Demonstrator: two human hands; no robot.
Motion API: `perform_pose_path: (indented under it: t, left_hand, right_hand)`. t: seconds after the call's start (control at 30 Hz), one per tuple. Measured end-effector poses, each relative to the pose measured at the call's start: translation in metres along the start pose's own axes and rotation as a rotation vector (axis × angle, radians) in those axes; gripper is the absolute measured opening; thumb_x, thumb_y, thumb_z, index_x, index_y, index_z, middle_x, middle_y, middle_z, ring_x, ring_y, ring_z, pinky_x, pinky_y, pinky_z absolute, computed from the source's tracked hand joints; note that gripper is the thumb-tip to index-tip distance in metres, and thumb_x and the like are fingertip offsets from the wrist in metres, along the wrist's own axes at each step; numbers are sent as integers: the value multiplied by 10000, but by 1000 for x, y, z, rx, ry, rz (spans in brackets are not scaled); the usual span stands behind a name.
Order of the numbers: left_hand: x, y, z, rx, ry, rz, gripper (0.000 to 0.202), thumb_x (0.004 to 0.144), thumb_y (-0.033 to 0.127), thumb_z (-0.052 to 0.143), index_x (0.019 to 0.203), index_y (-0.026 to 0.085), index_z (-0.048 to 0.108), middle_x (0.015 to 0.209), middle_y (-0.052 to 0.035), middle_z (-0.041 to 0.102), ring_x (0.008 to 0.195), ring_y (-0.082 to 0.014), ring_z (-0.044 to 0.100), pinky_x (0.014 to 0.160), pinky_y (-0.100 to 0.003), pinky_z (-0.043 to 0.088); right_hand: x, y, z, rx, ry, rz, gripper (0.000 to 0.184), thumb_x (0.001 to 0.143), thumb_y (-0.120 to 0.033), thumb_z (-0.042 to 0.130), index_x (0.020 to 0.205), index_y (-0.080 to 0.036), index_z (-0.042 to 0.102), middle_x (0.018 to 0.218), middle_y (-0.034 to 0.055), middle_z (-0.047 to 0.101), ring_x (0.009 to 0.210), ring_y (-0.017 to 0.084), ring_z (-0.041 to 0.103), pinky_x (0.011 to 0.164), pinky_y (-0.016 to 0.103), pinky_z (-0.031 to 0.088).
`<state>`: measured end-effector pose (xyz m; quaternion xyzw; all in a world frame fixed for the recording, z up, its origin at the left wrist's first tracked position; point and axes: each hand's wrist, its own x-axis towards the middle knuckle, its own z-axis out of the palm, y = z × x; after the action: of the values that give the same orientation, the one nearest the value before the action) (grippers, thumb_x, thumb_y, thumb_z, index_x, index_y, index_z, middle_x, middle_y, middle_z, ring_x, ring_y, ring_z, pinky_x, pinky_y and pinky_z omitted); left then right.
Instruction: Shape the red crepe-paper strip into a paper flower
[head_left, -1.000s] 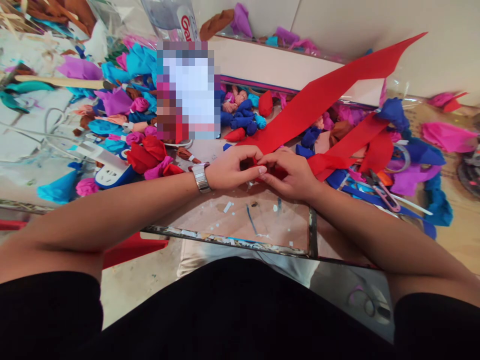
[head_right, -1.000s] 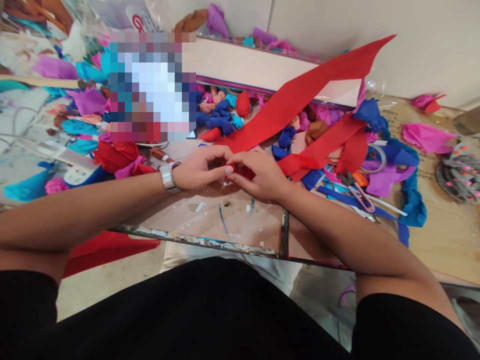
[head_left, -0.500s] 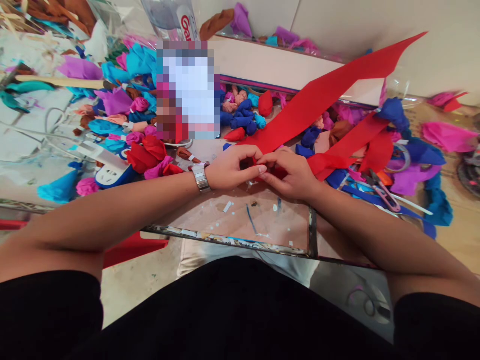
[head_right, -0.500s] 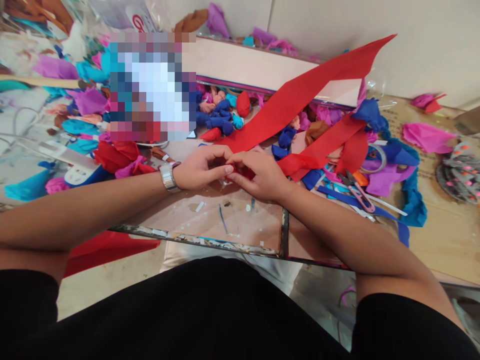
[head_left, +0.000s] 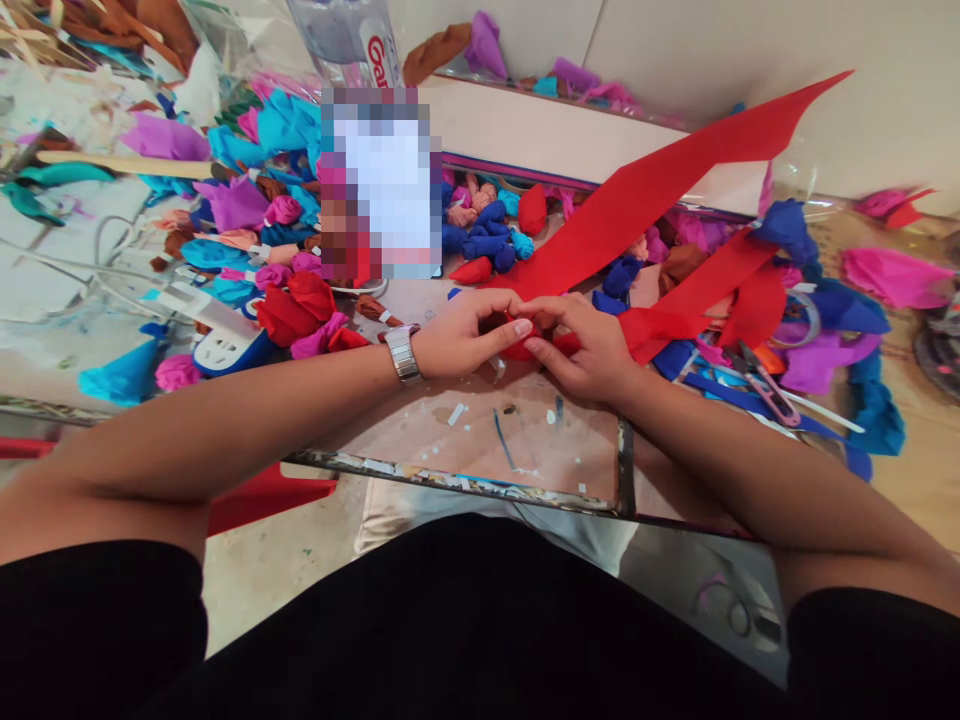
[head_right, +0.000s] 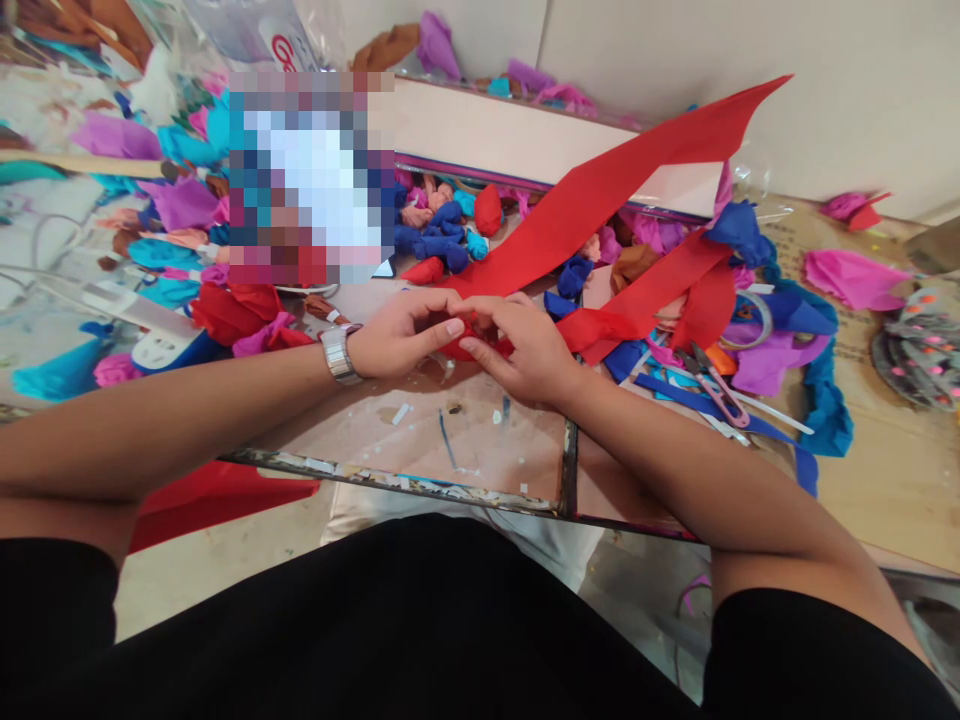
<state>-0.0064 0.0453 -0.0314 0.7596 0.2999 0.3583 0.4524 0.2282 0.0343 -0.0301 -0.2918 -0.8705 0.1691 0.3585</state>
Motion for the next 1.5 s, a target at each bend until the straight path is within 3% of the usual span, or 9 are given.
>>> perform_pose_path:
  t: [0.1,0.47,0.93,1.5]
  left_hand:
    - [0,1,0,-8,18,-8,561,998,721,629,907,169,676,835,-43,701,736,-126,583,703,-260,492]
    - [-1,1,0,-63,-10,-16,524,967,688,706,984,165,677,852,-43,699,703,-117,603,641,-244,471]
    - [1,2,1,29,30,23,614,1021,753,558,918,162,686,817,-42,690,730,-129,584,693,-258,474]
    - [-2,-2,1,-63,65,4,532,952,695,726,987,166,680,906,-53,725,759,-122,640,712,-252,513]
  right_hand:
    - [0,1,0,-5,-4,-2,360,1092,-463,591,1386,-265,660,983,32,788,825,198,689,891,391,540]
    - [1,0,1,9,25,3,272,1077,-514,632,1178,-272,703,902,3,775,778,183,673,895,395,525]
    - [-1,4,2,-73,40,-66,320,1036,-353,629,1346,-275,653,1083,33,809,884,208,720,922,410,545]
    - [-1,0,2,-131,86,-74,283,1052,-301,578,1314,-300,684,1090,47,821,907,243,734,890,450,538]
